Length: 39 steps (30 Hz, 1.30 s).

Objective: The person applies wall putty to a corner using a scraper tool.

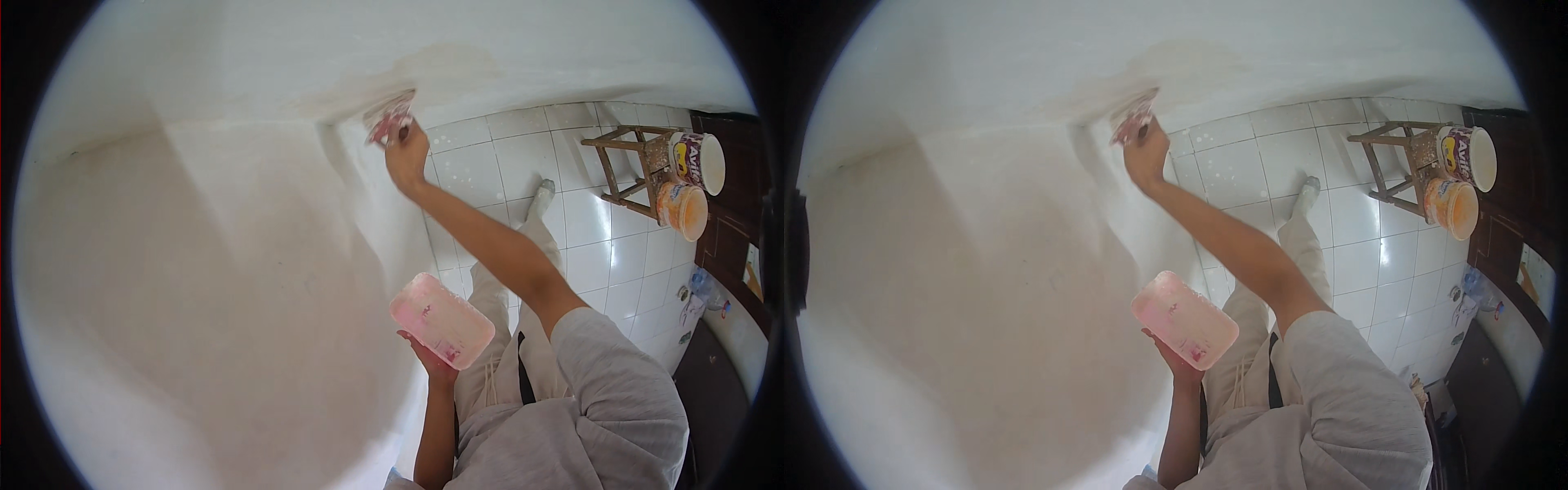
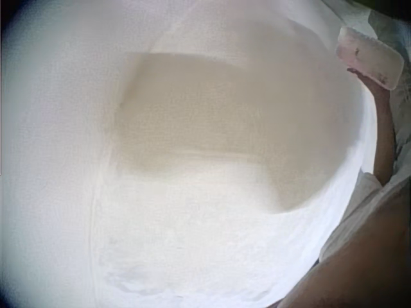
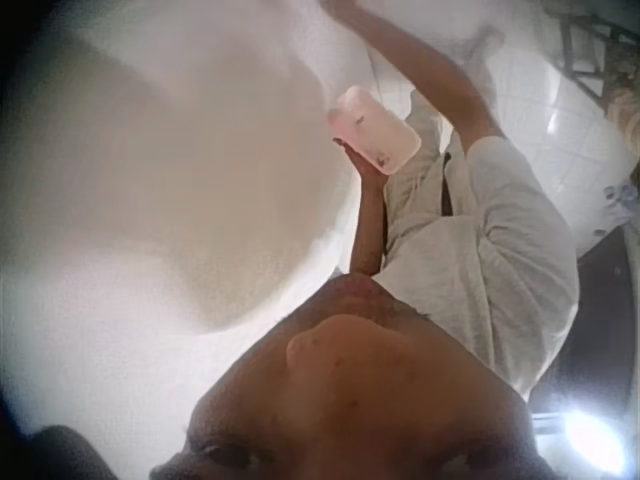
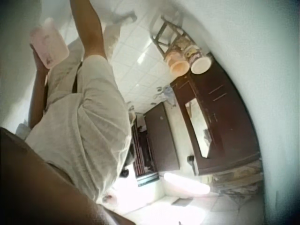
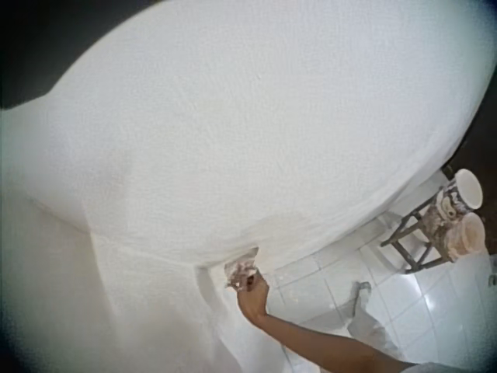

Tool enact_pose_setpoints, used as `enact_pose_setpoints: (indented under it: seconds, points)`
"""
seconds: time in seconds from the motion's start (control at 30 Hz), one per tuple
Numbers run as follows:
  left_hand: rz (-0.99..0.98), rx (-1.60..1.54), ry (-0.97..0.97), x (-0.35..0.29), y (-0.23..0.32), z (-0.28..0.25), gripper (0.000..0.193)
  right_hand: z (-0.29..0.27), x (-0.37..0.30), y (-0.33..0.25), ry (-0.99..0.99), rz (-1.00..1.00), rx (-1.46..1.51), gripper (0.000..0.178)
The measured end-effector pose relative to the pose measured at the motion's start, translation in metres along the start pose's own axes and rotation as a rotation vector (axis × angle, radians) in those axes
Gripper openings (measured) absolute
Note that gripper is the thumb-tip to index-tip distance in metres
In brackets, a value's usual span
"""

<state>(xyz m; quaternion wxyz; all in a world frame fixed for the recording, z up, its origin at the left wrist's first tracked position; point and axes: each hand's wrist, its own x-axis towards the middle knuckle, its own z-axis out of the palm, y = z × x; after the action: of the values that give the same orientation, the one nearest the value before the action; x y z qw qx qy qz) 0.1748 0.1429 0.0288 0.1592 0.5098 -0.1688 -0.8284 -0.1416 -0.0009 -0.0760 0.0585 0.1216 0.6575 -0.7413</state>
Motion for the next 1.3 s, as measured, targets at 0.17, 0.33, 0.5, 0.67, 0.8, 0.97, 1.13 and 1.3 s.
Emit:
enact_pose_setpoints:
  seconds: [0.17, 0.33, 0.5, 0.67, 0.8, 0.97, 1.13, 1.3]
  points:
    - [-0.014, -0.039, 0.002, 0.002, -0.005, 0.023, 0.072, -0.045, 0.013, 0.060, 0.165, 0.393, 0.596, 0.012]
    - [0.016, -0.004, 0.009, -0.001, -0.004, 0.021, 0.072, -0.090, 0.120, 0.129, 0.322, 0.800, 0.649, 0.014]
    - [-0.008, -0.053, -0.041, -0.001, -0.006, 0.021, 0.072, -0.103, 0.162, 0.091, 0.065, 0.885, 0.699, 0.019]
    - [0.029, -0.035, -0.101, -0.015, 0.009, 0.043, 0.073, -0.104, 0.126, -0.021, 0.000, 0.847, 0.793, 0.021]
    - [0.041, -0.070, -0.118, -0.016, 0.009, 0.050, 0.073, -0.137, 0.077, -0.120, -0.065, 0.747, 0.909, 0.019]
    - [0.101, -0.078, -0.124, -0.020, 0.014, 0.053, 0.073, -0.154, 0.034, -0.117, 0.120, 0.455, 0.793, 0.022]
    - [0.097, -0.015, -0.103, -0.011, -0.004, 0.055, 0.073, -0.151, 0.102, 0.042, 0.121, 0.792, 0.800, 0.025]
    - [0.086, -0.081, -0.134, -0.009, -0.001, 0.041, 0.072, -0.108, 0.129, -0.017, -0.098, 0.701, 0.775, 0.021]
